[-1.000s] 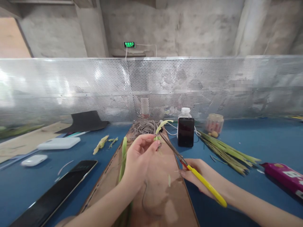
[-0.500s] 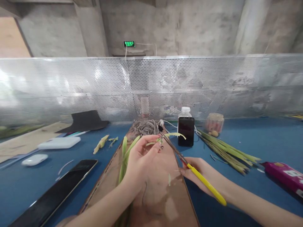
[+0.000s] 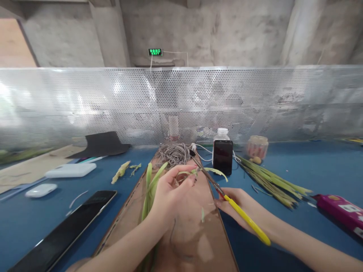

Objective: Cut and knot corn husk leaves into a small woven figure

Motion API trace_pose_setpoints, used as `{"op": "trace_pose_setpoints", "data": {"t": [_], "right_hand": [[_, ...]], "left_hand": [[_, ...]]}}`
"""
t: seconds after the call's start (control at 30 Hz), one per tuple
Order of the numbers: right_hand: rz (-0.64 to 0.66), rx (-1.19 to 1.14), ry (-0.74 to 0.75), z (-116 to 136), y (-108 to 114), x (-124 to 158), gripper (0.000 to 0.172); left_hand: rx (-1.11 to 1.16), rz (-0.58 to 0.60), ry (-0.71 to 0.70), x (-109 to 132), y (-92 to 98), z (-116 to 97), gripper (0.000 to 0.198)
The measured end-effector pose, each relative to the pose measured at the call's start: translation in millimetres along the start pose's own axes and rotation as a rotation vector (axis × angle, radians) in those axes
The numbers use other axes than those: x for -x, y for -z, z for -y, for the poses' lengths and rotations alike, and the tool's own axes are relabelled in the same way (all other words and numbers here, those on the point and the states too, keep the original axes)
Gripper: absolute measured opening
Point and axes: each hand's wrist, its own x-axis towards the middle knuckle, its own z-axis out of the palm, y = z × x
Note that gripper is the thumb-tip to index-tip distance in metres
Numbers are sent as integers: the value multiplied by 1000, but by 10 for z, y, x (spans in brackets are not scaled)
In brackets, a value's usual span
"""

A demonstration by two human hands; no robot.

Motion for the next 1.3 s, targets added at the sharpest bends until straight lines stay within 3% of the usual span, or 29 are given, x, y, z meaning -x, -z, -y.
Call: {"op": "trace_pose_setpoints", "data": {"t": [0.17, 0.93, 1.3], "right_hand": [[24, 6, -100, 65, 9, 27, 20], [-20, 0, -143, 71, 17, 47, 30], [36, -94, -25, 70, -3, 81, 27]], "left_hand": [[3, -22, 7, 4, -13, -19, 19], [49, -39, 0, 22, -27, -7, 14], [57, -3, 3, 18, -9, 57, 14]]}}
